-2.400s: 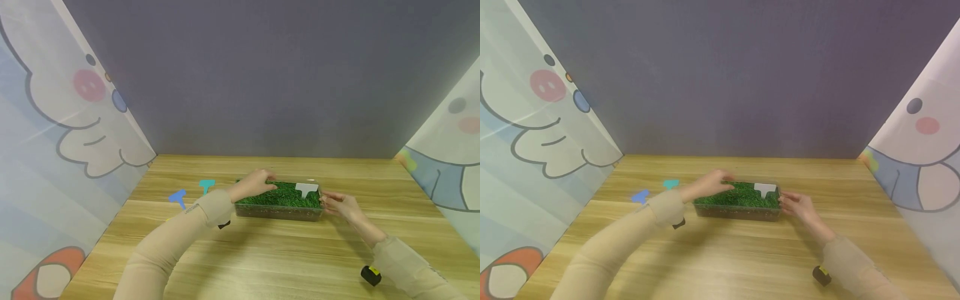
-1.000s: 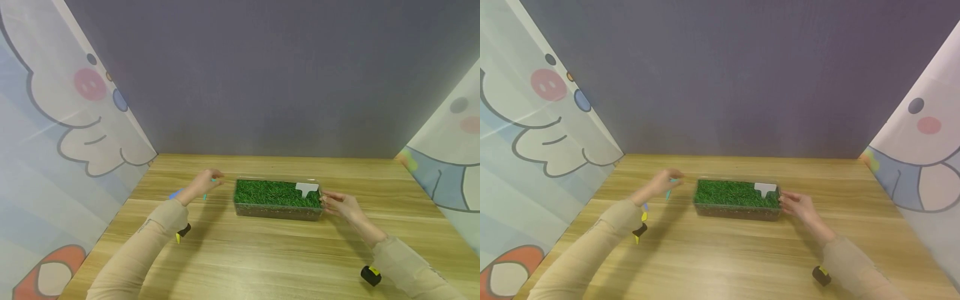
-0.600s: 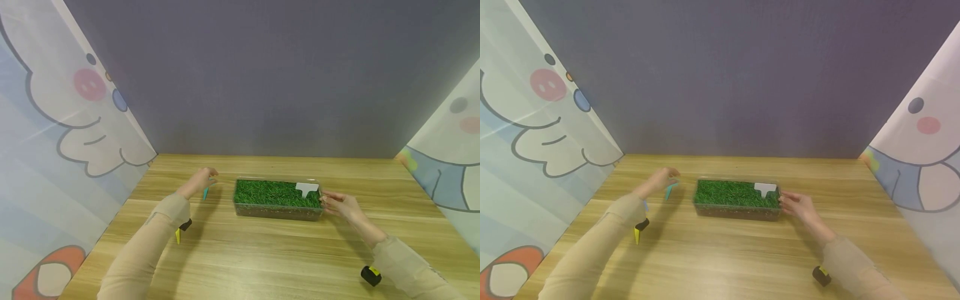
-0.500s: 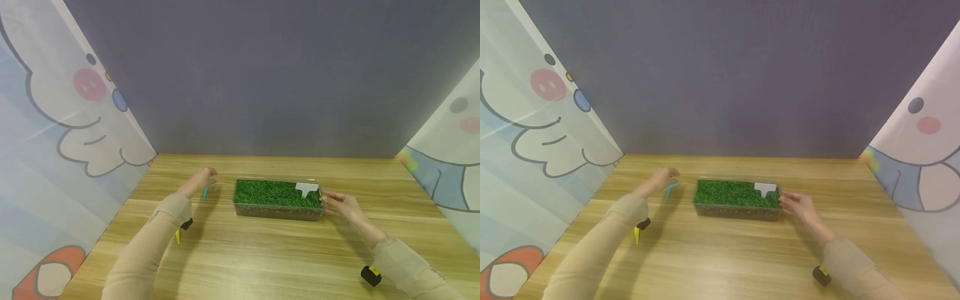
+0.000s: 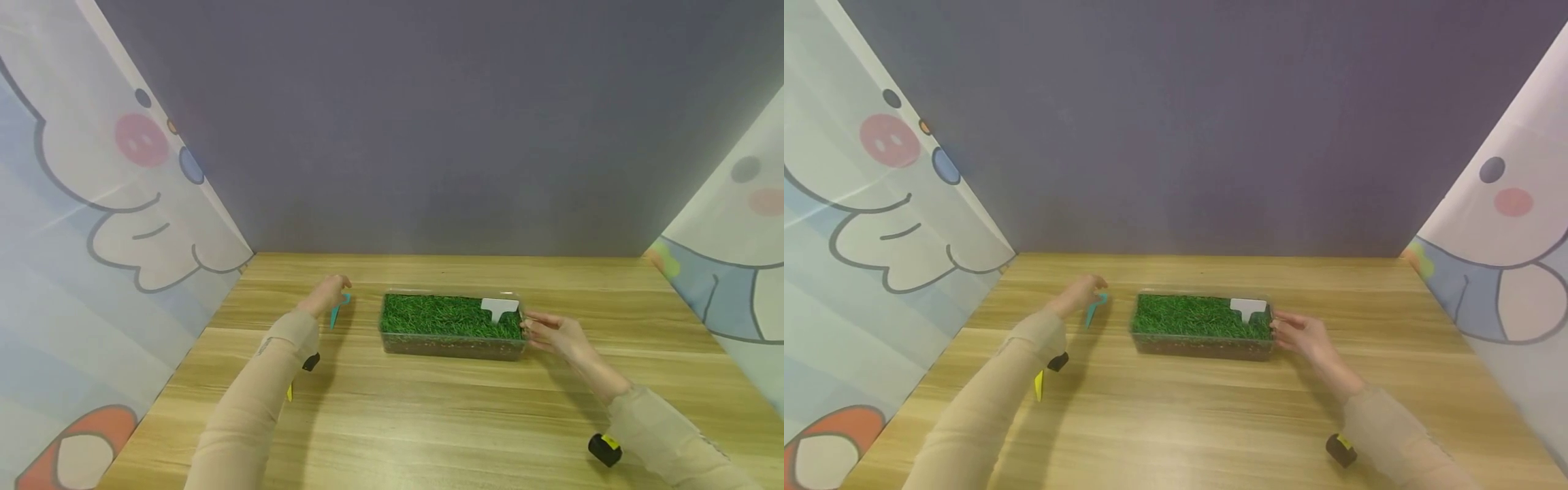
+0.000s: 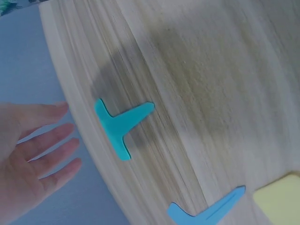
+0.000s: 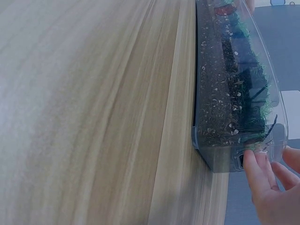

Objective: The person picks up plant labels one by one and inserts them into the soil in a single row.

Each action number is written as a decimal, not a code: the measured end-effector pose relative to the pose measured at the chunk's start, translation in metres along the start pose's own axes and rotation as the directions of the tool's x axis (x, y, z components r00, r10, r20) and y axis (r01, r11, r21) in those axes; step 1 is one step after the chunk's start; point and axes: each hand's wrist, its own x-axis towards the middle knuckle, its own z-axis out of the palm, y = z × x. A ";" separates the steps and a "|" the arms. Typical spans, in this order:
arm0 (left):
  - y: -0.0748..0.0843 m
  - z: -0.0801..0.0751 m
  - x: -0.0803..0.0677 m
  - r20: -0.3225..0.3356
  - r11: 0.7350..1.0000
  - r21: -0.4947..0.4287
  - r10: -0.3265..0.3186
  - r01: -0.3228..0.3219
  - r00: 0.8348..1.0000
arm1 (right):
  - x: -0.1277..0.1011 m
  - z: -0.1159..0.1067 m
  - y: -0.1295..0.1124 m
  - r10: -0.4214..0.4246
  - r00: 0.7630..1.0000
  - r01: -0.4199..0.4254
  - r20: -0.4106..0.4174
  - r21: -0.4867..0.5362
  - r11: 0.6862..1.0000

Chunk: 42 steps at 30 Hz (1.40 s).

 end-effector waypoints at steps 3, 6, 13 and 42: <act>-0.002 0.000 0.003 0.021 1.000 0.018 -0.024 0.023 0.999 | -0.002 0.000 -0.002 0.001 1.000 -0.001 0.005 0.006 1.000; -0.005 0.001 0.005 0.043 0.999 0.029 -0.041 0.040 0.998 | -0.006 0.002 -0.007 -0.003 1.000 0.003 0.021 0.002 1.000; -0.012 0.003 0.004 0.078 0.999 -0.009 -0.042 0.042 0.996 | -0.018 0.012 -0.023 -0.020 0.999 0.020 0.033 -0.011 1.000; -0.034 0.002 0.015 0.104 0.999 -0.013 -0.044 0.045 0.994 | -0.028 0.024 -0.037 0.001 1.000 -0.003 -0.015 -0.097 0.995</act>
